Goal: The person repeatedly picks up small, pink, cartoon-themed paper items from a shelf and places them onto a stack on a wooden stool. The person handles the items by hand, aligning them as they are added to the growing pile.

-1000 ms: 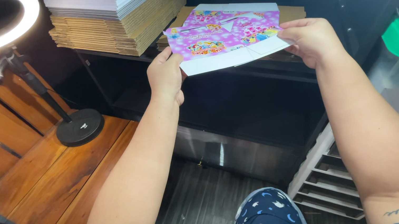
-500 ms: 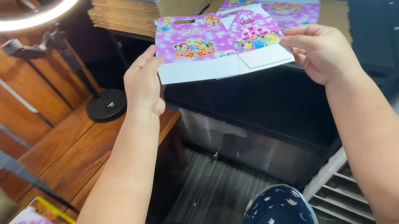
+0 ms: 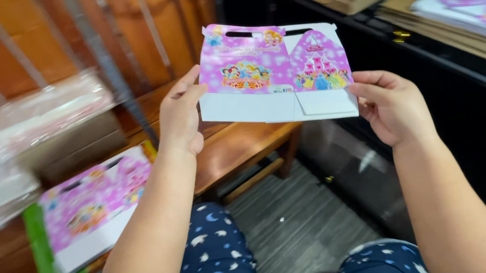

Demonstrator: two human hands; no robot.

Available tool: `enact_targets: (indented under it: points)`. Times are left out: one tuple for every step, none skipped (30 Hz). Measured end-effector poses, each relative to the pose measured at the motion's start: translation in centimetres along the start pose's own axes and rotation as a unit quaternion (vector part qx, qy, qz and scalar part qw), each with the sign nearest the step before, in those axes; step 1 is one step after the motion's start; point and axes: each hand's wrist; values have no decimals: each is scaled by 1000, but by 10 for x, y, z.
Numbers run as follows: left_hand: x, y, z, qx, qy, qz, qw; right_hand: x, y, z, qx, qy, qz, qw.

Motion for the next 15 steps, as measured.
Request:
enact_targets:
  points:
    - [5,7,16,-4,18,-9,1000,2,9,-17,-3,-20,-6,1000]
    - [10,15,32,-6,30,-10,999,5,19,-33,0,-31,-11,999]
    - [15,22,46,-7,39,-10,999,8,27,-49,3,-41,-14,999]
    - [28,31,61,-9,53,-20,998,10,42,-66,0,-58,-17,998]
    - [39,40,73,-23,71,-14,997,9,56,-82,-7,-69,-31,997]
    - [50,49,84,-37,90,-7,995,9,69,-98,-14,-80,-44,996]
    - [48,49,104,-37,101,-14,994,12,78,-112,-14,-92,-46,995]
    - [46,48,123,-35,124,-19,991,15,87,-125,-15,-107,-66,992]
    - [44,45,143,-32,147,-22,988,17,96,-138,-15,-119,-87,989]
    - [53,51,154,-30,157,-27,987,21,103,-152,-13,-130,-89,987]
    - [61,57,163,-29,175,-30,984,25,109,-165,-5,-141,-100,985]
    - [70,62,173,-27,193,-32,980,29,115,-177,3,-151,-111,982]
    - [74,64,185,-26,202,-36,978,38,114,-190,4,-161,-114,980]
    - [77,65,197,-26,216,-52,975,47,112,-202,3,-167,-122,978]
    - [82,68,208,-27,231,-66,970,56,109,-213,2,-174,-132,976]
Point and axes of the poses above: each hand's wrist, its own x-axis away from the middle knuckle, its own z-axis out of the back of the hand, y = z × x, and after that the axes turned 9 degrees about x, right-handed
